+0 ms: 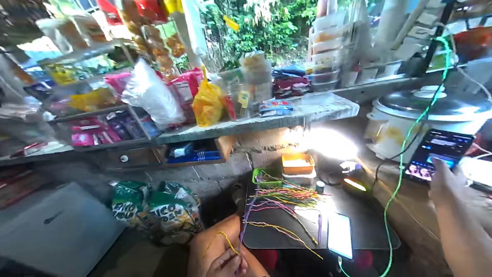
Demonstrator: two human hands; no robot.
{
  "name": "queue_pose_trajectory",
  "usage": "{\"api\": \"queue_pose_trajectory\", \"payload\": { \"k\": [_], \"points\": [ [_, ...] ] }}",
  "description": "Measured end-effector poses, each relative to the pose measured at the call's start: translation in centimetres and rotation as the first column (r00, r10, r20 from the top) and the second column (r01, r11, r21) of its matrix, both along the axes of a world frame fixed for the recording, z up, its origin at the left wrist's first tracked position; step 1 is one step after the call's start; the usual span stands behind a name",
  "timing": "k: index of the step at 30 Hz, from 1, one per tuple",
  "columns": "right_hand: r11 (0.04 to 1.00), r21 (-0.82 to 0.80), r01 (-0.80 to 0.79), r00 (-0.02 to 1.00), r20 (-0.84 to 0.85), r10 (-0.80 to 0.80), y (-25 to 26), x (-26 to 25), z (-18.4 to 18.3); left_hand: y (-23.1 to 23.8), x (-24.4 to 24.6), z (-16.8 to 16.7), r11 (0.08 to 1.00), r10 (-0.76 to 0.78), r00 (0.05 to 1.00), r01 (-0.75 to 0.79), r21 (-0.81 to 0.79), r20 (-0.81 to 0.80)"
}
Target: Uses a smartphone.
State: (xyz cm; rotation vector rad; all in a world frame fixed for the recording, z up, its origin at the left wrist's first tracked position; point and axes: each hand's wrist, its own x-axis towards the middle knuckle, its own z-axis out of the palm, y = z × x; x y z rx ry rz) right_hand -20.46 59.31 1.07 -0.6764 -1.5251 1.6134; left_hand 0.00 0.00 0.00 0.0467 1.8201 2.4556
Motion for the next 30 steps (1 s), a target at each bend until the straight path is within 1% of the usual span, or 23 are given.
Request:
{"api": "queue_pose_trajectory", "payload": {
  "k": [2,4,7,8,10,12,13,14,16,17,18,20,21,22,23,24,25,27,29,30],
  "points": [
    [0.999,-0.041,-0.002,0.999,-0.048,0.000,-1.2,1.4,1.4,-0.1,0.0,0.1,1.000,-0.014,1.000,0.014,0.022,-0.027],
    [0.997,-0.066,-0.037,0.992,-0.121,0.029,-2.3,3.0,2.7,-0.3,-0.1,0.2,0.999,-0.020,0.998,0.023,0.044,-0.061],
    [0.995,-0.078,-0.058,0.966,-0.257,0.036,-1.5,3.8,2.4,-0.6,-0.3,0.3,0.998,0.012,0.994,-0.005,0.065,-0.109],
    [0.996,-0.059,-0.072,0.959,-0.280,0.053,-2.3,4.7,2.8,-0.8,-0.4,0.3,0.996,0.035,0.991,-0.024,0.085,-0.129],
    [0.996,-0.003,-0.089,0.965,-0.247,0.085,-5.9,7.7,4.1,-0.9,-0.5,0.8,0.989,0.099,0.983,-0.080,0.128,-0.153],
    [0.988,-0.040,-0.146,0.970,-0.204,0.135,-12.0,11.1,5.7,-0.3,-0.4,1.9,0.985,0.131,0.979,-0.111,0.135,-0.157],
    [0.970,-0.081,-0.229,0.959,-0.191,0.211,-15.5,12.6,6.3,0.2,-0.4,2.5,0.987,0.118,0.980,-0.098,0.127,-0.162],
    [0.932,-0.118,-0.343,0.925,-0.218,0.313,-18.3,13.6,6.1,0.9,-0.2,3.1,0.992,0.092,0.981,-0.075,0.106,-0.169],
    [0.846,-0.065,-0.529,0.832,-0.237,0.502,-22.9,14.7,4.2,2.2,0.3,3.7,0.997,0.011,0.977,0.005,0.075,-0.211],
    [0.794,-0.021,-0.607,0.778,-0.217,0.589,-25.5,15.4,3.3,2.6,0.7,3.8,0.997,-0.041,0.973,0.055,0.058,-0.225],
    [0.731,-0.010,-0.682,0.720,-0.183,0.669,-28.3,16.3,3.0,2.8,1.3,3.8,0.994,-0.099,0.967,0.106,0.017,-0.234],
    [0.573,-0.015,-0.820,0.570,-0.119,0.813,-34.2,18.3,3.5,2.4,2.3,3.8,0.978,-0.207,0.938,0.205,-0.036,-0.277],
    [0.483,-0.039,-0.875,0.485,-0.099,0.869,-36.7,19.3,3.8,1.8,3.0,3.6,0.976,-0.216,0.931,0.207,-0.061,-0.295],
    [0.400,-0.059,-0.914,0.404,-0.082,0.911,-38.9,20.3,4.1,1.0,3.8,3.2,0.979,-0.204,0.926,0.198,-0.051,-0.317],
    [0.336,-0.064,-0.940,0.340,-0.062,0.938,-40.8,21.1,4.5,0.3,4.5,2.8,0.988,-0.150,0.927,0.154,-0.017,-0.342],
    [0.285,-0.040,-0.958,0.287,-0.032,0.957,-42.4,22.0,5.0,-0.6,5.0,2.6,0.985,-0.138,0.917,0.167,0.046,-0.373],
    [0.253,-0.008,-0.967,0.253,-0.001,0.967,-43.7,22.5,5.5,-1.3,5.3,2.6,0.978,-0.113,0.913,0.172,0.120,-0.393],
    [0.211,0.051,-0.976,0.213,0.049,0.976,-45.2,22.7,6.0,-2.6,5.7,2.9,0.959,-0.081,0.906,0.184,0.214,-0.415],
    [0.227,0.063,-0.972,0.229,0.027,0.973,-46.2,22.3,6.2,-3.3,5.7,3.3,0.956,-0.044,0.897,0.165,0.241,-0.439],
    [0.249,0.038,-0.968,0.249,0.005,0.968,-46.7,22.2,6.4,-3.6,5.7,3.3,0.956,-0.031,0.893,0.158,0.248,-0.448]
  ]
}}
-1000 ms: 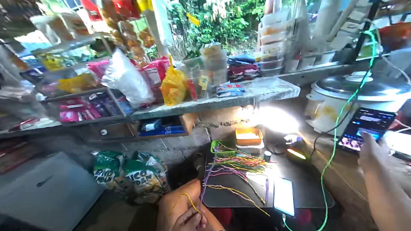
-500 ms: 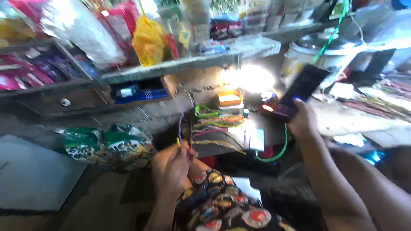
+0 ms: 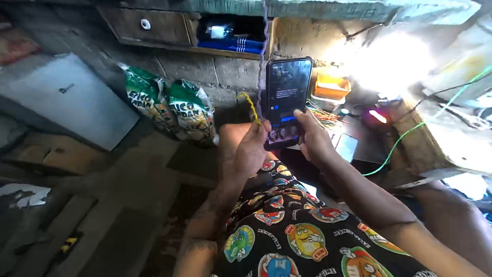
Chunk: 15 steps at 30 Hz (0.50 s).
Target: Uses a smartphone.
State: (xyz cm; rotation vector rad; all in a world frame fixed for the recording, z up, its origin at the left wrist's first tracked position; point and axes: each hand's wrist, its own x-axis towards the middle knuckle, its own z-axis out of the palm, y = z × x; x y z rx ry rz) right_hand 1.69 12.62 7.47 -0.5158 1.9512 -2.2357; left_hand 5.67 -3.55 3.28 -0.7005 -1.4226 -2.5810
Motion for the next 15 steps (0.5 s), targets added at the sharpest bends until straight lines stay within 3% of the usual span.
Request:
{"api": "queue_pose_trajectory", "payload": {
  "k": [6,15],
  "points": [
    [0.975,-0.074,-0.212,0.977,-0.035,0.209,0.3,-0.6,0.0,-1.5,-0.9,-0.5,0.976,-0.118,0.993,0.118,0.184,-0.011],
    [0.908,0.007,-0.419,0.897,-0.154,0.415,1.6,0.0,0.4,-2.1,-0.4,0.4,0.953,-0.200,0.978,0.207,0.223,-0.052]
  ]
}}
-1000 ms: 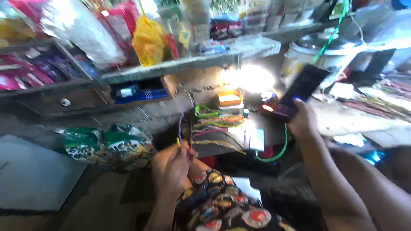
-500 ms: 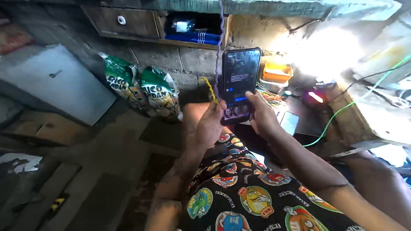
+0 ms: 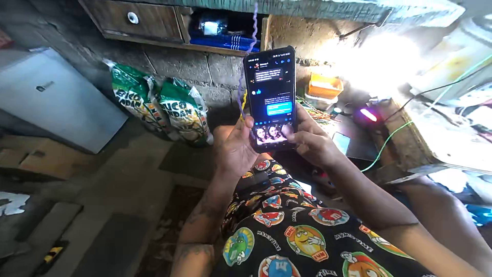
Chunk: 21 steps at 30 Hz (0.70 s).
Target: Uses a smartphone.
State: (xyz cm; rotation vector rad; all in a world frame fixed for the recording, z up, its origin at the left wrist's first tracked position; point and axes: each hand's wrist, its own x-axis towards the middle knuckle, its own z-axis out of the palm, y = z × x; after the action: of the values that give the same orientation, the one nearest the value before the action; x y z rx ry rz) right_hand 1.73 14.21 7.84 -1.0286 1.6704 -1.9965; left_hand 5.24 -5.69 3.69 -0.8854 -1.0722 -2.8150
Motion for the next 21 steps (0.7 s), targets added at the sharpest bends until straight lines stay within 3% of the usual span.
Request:
{"api": "queue_pose_trajectory", "payload": {
  "k": [12,21],
  "points": [
    [0.999,-0.005,0.047,0.998,-0.049,-0.048,0.7,0.8,-0.3,0.4,0.7,0.1,1.000,-0.013,1.000,0.013,-0.028,-0.019],
    [0.919,0.046,0.391,0.918,0.053,-0.393,-0.5,2.0,0.8,1.5,1.0,-0.4,0.996,0.007,1.000,-0.010,-0.085,-0.027]
  ]
}}
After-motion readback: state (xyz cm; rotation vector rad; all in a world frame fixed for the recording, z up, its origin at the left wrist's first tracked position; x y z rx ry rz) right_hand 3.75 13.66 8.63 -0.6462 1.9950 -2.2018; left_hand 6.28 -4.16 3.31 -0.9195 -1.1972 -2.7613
